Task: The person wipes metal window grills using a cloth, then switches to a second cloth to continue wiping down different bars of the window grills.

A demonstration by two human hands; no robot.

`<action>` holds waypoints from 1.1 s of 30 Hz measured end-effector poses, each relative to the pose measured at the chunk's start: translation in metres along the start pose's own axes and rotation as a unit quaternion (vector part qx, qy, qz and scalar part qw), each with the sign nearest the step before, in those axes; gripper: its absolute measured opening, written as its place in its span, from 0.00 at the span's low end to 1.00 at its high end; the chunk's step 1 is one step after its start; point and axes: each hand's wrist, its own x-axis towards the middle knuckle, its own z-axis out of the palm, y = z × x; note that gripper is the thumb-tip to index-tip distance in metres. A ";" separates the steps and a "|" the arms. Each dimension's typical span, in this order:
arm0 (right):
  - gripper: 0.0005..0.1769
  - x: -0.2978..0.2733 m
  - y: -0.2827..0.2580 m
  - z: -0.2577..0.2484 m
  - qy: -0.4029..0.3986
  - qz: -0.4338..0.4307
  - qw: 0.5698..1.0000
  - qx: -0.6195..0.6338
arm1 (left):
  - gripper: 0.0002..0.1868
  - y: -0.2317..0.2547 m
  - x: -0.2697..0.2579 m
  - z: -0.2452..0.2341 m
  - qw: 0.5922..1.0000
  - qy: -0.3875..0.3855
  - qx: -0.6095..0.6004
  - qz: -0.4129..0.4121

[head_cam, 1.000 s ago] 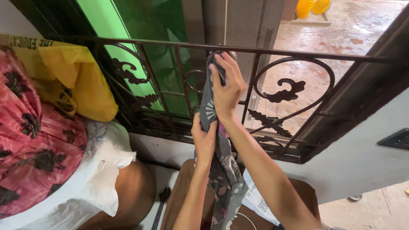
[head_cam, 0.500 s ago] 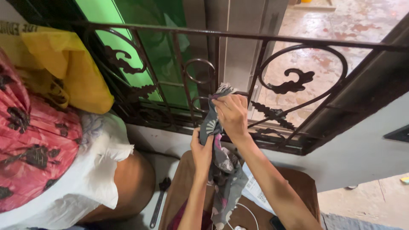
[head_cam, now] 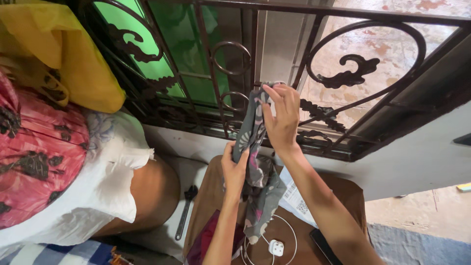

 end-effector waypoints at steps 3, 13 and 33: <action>0.19 0.001 0.004 0.003 0.019 0.012 0.999 0.035 | 0.07 0.008 0.003 0.003 0.999 -0.002 -0.018 -0.031; 0.09 -0.067 0.016 0.002 0.041 0.343 0.865 0.364 | 0.12 0.000 -0.005 0.001 1.000 -0.022 -0.016 -0.010; 0.21 0.023 0.003 -0.001 -0.104 -0.058 0.992 -0.028 | 0.11 0.014 0.010 0.031 0.997 -0.065 -0.035 -0.021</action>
